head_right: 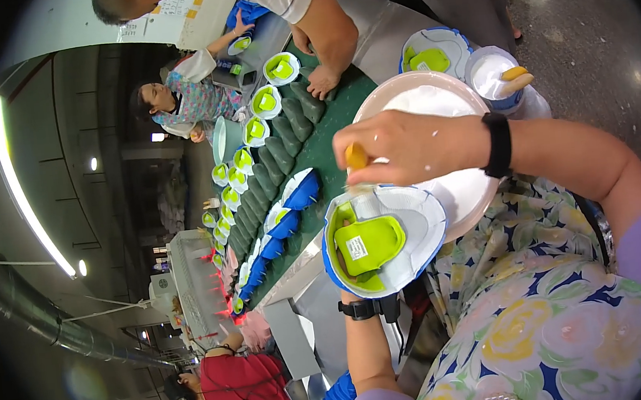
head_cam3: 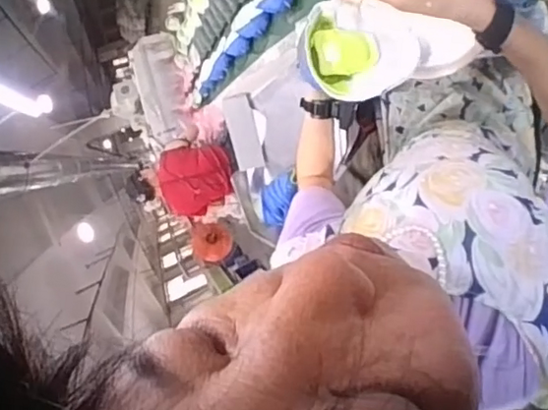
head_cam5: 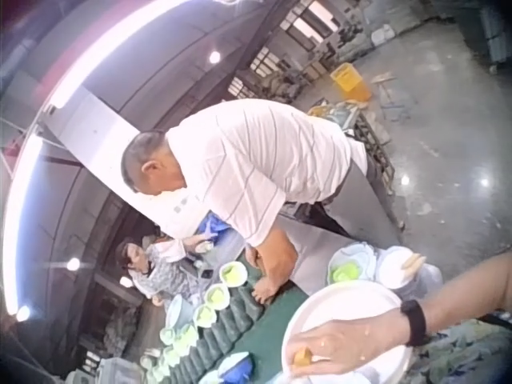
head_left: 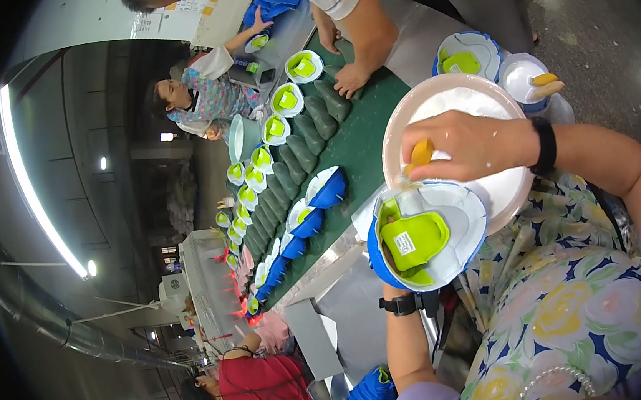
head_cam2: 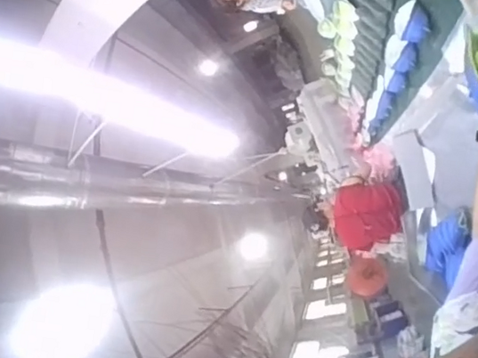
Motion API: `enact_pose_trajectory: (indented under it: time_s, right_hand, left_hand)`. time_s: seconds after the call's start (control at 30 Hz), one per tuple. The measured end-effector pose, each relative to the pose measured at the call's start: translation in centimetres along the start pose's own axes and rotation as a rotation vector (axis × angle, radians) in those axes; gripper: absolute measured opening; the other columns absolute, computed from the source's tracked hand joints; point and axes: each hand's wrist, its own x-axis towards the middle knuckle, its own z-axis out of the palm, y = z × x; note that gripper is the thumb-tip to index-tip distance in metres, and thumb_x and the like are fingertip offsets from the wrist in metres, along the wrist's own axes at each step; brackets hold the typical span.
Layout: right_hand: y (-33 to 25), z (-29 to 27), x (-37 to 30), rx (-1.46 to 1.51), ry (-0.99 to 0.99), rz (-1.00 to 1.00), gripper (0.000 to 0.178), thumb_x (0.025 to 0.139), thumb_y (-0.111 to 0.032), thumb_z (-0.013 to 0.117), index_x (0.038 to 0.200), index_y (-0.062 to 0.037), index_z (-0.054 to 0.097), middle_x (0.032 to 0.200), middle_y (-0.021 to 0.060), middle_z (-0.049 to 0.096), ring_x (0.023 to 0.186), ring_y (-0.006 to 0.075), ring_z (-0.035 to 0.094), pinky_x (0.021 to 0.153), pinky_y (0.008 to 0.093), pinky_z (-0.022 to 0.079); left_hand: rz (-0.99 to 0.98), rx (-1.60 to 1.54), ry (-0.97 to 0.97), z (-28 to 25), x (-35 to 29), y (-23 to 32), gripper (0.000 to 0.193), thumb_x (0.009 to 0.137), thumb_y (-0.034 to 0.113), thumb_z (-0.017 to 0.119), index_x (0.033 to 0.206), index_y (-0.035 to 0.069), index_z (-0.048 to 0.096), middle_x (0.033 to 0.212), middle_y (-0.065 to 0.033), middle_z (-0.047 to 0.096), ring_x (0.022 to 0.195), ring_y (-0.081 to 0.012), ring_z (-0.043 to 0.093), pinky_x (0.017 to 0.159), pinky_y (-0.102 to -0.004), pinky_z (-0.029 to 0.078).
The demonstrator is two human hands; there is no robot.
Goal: Applying glue to the inner lining and components of blue athletic shoes using a brush and a bowl of adhesive.
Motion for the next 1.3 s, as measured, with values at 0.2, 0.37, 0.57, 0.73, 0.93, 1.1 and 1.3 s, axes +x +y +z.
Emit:
enact_pose_trajectory:
  time_s: [0.2,0.37,0.57,0.73,0.93,1.1,1.3]
  right_hand:
    - [-0.3,0.9,0.1,-0.228,-0.185,-0.258,0.012,0.085,-0.012,0.069,0.094,-0.0053,0.064,0.092,0.0097,0.068,0.090,0.0268,0.066,0.080,0.0372,0.054]
    - [-0.2,-0.8,-0.9,-0.233,-0.279,-0.126,0.016,0.088,-0.016,0.069,0.095,-0.0044,0.061,0.089,0.0123,0.066,0.086,0.0301,0.066,0.076,0.0382,0.053]
    - [1.3,1.3,2.0,-0.247,-0.095,0.139,0.028,0.088,-0.023,0.071,0.095,-0.0015,0.055,0.080,0.0191,0.064,0.074,0.0370,0.065,0.066,0.0410,0.051]
    - [2.5,-1.5,0.9,-0.177,0.044,0.355,0.025,0.089,-0.019,0.070,0.100,0.0010,0.059,0.078,0.0149,0.064,0.071,0.0202,0.064,0.063,0.0321,0.048]
    - [2.3,-3.2,-2.8,-0.052,0.107,0.541,0.018,0.088,-0.010,0.069,0.098,-0.0008,0.057,0.087,0.0070,0.064,0.077,0.0122,0.063,0.071,0.0273,0.051]
    - [1.6,-3.2,-3.3,0.108,0.179,0.738,0.015,0.088,-0.005,0.065,0.099,-0.0026,0.056,0.090,0.0060,0.062,0.084,0.0136,0.064,0.078,0.0271,0.052]
    - [1.0,-3.0,-3.8,0.135,0.082,0.724,0.013,0.090,-0.002,0.060,0.103,-0.0023,0.056,0.098,0.0054,0.057,0.089,0.0121,0.060,0.081,0.0261,0.051]
  left_hand:
    - [0.026,-0.183,-0.026,0.7,-0.3,0.7,0.049,0.102,0.036,0.050,0.140,0.006,0.050,0.128,-0.0119,0.062,0.110,-0.0285,0.066,0.092,-0.0470,0.058]
    - [0.203,-0.002,0.038,1.4,-1.0,0.2,0.043,0.102,0.030,0.051,0.138,0.007,0.050,0.126,-0.0125,0.062,0.103,-0.0284,0.068,0.087,-0.0438,0.060]
    - [0.216,0.016,0.057,-0.3,0.8,1.0,0.042,0.101,0.027,0.054,0.138,0.007,0.049,0.126,-0.0117,0.062,0.104,-0.0275,0.068,0.086,-0.0425,0.060]
    - [0.396,0.156,0.206,-5.9,5.6,4.4,0.041,0.100,0.023,0.057,0.137,0.007,0.049,0.126,-0.0108,0.061,0.105,-0.0266,0.067,0.085,-0.0411,0.060]
    - [0.301,0.164,0.048,-12.3,17.3,5.4,0.039,0.101,0.016,0.056,0.137,0.009,0.044,0.136,-0.0112,0.055,0.119,-0.0276,0.059,0.090,-0.0436,0.056]
    - [0.027,0.246,0.428,-14.7,24.4,5.6,0.074,0.091,-0.012,0.044,0.153,0.018,0.018,0.123,-0.0175,0.055,0.105,-0.0363,0.063,0.090,-0.0461,0.057]
    - [-0.014,0.420,0.422,-11.7,14.3,11.1,0.069,0.095,0.007,0.056,0.153,0.005,0.019,0.125,-0.0201,0.053,0.101,-0.0348,0.066,0.079,-0.0464,0.060]
